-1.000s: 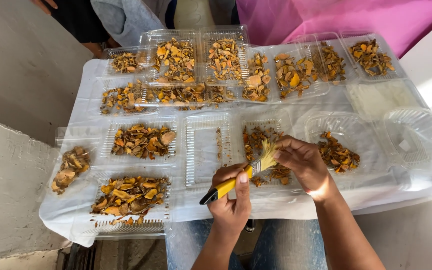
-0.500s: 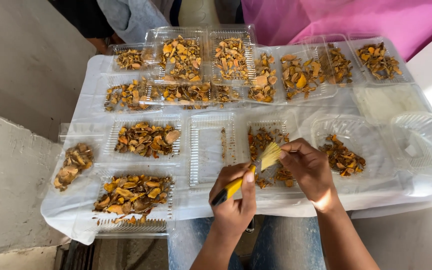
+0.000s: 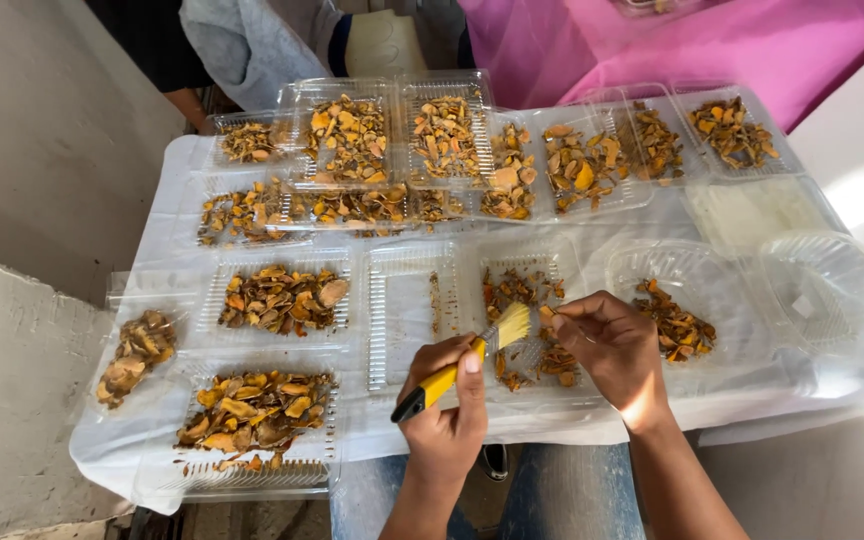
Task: Sorting and cleaning dried turmeric pieces in plastic containers using a brush and hands.
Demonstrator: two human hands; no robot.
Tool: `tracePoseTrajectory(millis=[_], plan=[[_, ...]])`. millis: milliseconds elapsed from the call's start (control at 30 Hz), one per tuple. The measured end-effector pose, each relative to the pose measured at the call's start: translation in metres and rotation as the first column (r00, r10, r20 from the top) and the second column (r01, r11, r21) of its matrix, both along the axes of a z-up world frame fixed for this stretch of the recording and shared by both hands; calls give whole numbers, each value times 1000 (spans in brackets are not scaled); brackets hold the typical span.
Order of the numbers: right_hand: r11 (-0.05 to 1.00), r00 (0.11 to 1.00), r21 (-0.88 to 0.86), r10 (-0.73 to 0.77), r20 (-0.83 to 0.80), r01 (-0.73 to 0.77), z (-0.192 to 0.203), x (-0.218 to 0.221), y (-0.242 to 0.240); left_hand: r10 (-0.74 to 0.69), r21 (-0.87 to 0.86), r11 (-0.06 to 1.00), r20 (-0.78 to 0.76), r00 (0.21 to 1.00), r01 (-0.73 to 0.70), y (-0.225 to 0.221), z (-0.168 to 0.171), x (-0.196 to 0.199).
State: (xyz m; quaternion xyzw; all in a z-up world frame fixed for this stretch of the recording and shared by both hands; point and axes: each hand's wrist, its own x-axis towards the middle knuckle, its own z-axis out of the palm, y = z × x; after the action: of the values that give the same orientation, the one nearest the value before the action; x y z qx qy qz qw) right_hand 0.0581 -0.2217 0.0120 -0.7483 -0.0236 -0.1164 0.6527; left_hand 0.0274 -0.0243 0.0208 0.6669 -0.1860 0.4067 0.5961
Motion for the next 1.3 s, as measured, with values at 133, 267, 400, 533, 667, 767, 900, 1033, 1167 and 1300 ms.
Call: tracePoseTrajectory(millis=[133,267,400,533,667,767,900,1033,1167,1300], plan=[[1000,1000,-4,2,4,-2,-5,2,1,-4,-14,1000,4,1000,4,-2,2,-4],[1000,1000,23,18,4,-18,-9,2,2,-11,-79,997,81,997,17,-7,-2,-1],[999,999,28,43,3,-43,-10,3,2,-27,-55,998,89,996,32,-16,-5,1],[999,998,25,-25,-56,26,-5,0,-3,-54,-59,997,77,996,59,-15,-17,11],[1000,1000,-5,20,-5,-20,-2,-3,-2,7,-57,998,120,993,0,-17,-10,9],[998,999,36,49,15,-49,-8,0,-2,24,-27,999,68,997,-22,-9,-4,8],[992,996,84,87,27,-89,-6,-1,-1,-50,-49,997,76,996,54,-14,-12,8],[982,964,-10,189,187,-190,12,-7,-26,-31,24,999,5,1000,31,-5,-24,23],[905,954,-312,-245,173,289,23,-19,-75,27,-89,996,-29,999,-29,11,-20,16],[611,940,-714,-211,269,342,8,-14,-112,63,-85,994,-79,995,-70,6,-18,15]])
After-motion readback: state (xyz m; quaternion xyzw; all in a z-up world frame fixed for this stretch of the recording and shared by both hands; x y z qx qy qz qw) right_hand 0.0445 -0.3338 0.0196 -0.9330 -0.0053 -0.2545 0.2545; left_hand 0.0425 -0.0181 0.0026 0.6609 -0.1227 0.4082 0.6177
